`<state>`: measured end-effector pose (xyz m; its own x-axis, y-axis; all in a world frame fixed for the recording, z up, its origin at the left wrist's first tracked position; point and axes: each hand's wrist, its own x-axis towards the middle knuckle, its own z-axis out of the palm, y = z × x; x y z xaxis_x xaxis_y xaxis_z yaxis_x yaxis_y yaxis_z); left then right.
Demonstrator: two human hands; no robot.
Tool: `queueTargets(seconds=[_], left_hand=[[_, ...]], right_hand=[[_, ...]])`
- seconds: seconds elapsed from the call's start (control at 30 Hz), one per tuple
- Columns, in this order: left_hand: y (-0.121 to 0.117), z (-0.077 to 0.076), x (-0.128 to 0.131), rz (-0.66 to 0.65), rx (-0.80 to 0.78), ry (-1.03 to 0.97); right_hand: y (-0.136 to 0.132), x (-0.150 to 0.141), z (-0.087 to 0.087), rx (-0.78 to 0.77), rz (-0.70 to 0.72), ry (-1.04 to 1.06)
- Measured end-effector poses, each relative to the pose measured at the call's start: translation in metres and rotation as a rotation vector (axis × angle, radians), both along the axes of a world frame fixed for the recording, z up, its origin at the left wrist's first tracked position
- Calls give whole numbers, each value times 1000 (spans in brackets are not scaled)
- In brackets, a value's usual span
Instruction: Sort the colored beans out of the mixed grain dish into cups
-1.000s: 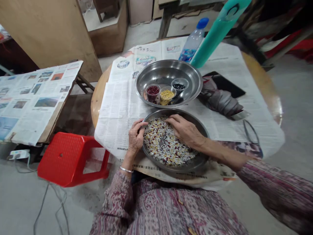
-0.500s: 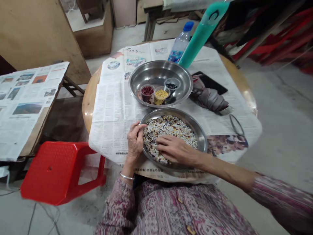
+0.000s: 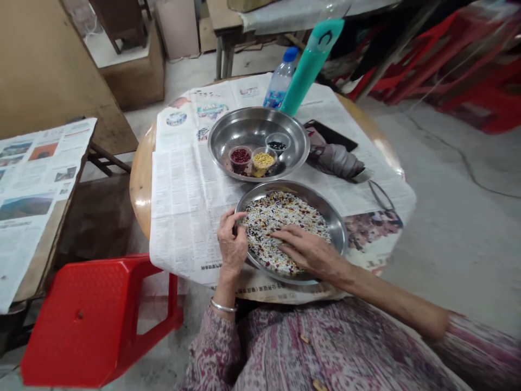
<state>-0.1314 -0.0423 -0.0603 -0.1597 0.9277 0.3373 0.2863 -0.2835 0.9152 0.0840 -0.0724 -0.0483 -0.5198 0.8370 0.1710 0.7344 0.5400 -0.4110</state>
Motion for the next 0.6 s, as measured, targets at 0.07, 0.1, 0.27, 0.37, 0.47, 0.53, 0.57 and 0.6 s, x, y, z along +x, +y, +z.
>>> queueTargets(seconds=[0.07, 0.1, 0.27, 0.37, 0.47, 0.53, 0.57, 0.6], left_hand=[[1, 0, -1, 6, -1, 9], [1, -1, -2, 9, 0, 12], [2, -1, -2, 20, -4, 21], [1, 0, -1, 22, -11, 33], [0, 2, -1, 30, -7, 32], [-1, 3, 0, 40, -10, 32], [-1, 3, 0, 42, -14, 35], [-2, 4, 0, 41, -19, 39]], right_hand=[[6, -18, 0, 27, 94, 3], [12, -26, 1, 54, 130, -21], [60, -34, 13, 189, 149, -198], [80, -16, 15, 211, -3, -278], [77, 7, 11, 166, -72, -282], [62, 19, 8, 127, -69, -217], [52, 23, 7, 105, -65, -168], [41, 25, 7, 78, -62, -120]])
